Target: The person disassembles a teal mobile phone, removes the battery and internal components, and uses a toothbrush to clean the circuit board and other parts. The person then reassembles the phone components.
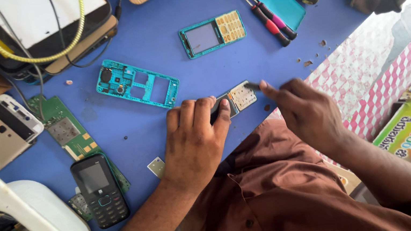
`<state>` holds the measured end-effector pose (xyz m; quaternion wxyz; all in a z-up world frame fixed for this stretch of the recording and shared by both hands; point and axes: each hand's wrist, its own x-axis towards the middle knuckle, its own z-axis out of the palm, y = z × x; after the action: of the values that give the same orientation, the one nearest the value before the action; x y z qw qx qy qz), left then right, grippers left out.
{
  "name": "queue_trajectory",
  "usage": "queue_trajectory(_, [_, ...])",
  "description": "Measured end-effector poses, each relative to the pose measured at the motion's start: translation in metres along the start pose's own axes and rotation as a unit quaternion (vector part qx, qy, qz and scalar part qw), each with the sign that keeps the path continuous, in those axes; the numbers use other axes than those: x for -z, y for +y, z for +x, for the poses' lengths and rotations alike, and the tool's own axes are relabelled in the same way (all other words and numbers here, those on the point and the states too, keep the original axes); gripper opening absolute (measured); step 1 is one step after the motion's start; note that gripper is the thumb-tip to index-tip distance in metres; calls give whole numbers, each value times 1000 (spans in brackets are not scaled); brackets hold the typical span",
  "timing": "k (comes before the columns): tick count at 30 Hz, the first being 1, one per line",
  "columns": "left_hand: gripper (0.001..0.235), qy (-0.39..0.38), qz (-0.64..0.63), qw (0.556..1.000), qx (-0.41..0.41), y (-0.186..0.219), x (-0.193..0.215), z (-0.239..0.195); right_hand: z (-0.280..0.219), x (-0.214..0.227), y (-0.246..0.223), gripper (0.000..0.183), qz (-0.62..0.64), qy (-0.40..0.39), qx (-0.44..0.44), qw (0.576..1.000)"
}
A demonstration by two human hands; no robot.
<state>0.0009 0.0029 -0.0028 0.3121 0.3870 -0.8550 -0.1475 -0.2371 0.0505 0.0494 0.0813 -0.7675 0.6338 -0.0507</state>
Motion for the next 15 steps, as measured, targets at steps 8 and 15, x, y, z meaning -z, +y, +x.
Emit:
queue_trajectory(8, [23, 5, 9, 1000, 1, 1, 0, 1, 3, -3, -3, 41, -2, 29, 33, 999])
queue_trajectory(15, [25, 2, 8, 1000, 1, 1, -3, -3, 0, -10, -1, 44, -30, 12, 39, 999])
